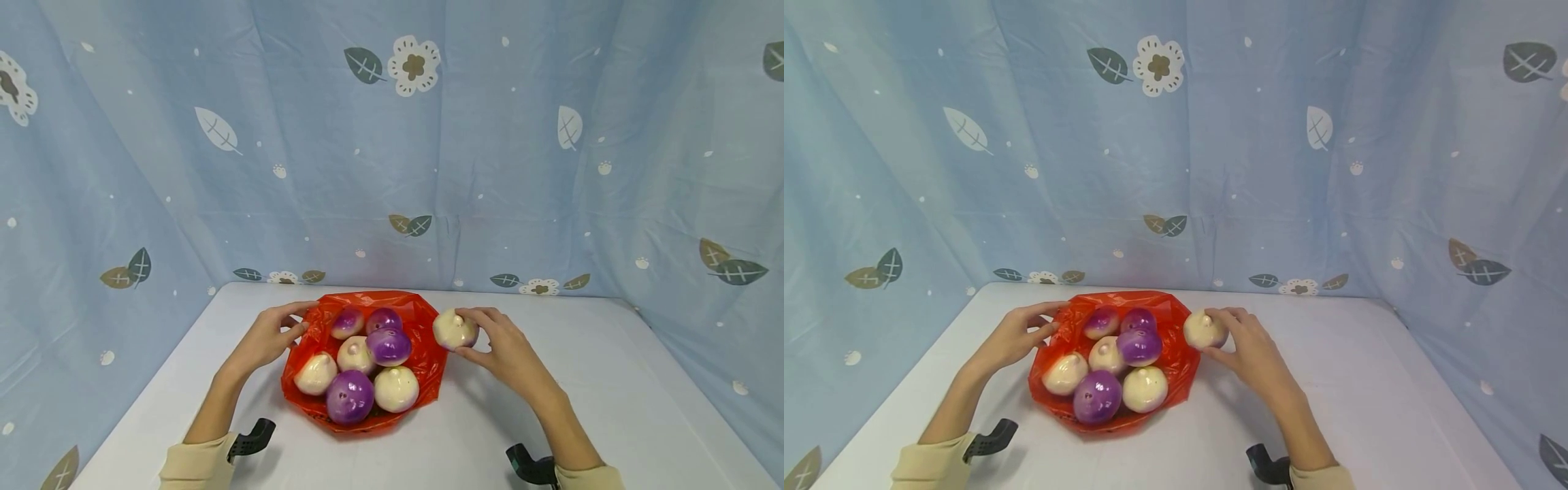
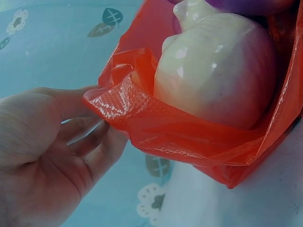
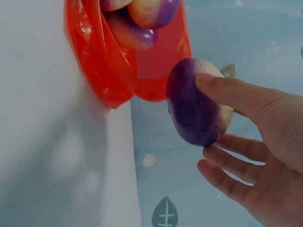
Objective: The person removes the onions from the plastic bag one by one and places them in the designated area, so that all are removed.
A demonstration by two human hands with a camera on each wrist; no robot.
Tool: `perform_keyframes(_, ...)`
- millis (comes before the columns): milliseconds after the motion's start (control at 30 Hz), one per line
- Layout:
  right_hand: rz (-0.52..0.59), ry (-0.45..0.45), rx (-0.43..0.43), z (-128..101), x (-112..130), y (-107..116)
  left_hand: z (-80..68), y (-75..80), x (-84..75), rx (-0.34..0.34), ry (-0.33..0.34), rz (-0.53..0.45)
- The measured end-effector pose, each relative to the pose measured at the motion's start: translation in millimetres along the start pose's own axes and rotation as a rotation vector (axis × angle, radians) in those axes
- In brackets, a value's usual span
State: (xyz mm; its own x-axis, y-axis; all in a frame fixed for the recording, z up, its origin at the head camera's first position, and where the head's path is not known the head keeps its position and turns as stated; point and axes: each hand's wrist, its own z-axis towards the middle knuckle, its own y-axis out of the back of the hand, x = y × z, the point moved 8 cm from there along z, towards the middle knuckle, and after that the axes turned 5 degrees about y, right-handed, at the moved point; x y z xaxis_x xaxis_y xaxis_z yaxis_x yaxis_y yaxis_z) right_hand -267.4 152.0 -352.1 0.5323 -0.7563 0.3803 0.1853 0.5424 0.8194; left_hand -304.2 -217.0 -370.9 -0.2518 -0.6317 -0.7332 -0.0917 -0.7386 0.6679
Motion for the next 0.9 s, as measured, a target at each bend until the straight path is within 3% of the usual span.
perform_keyframes(567,-0.017,-0.028,-0.037,-3.0,-25.2,9.7,-0.6,0.2,-1.6,-0.005,0.001,-0.005)
perform_keyframes(900,-0.015,-0.061,-0.008,-6.5,-41.5,3.4,-0.4,-0.7,-1.9,-0.002,-0.005,-0.004)
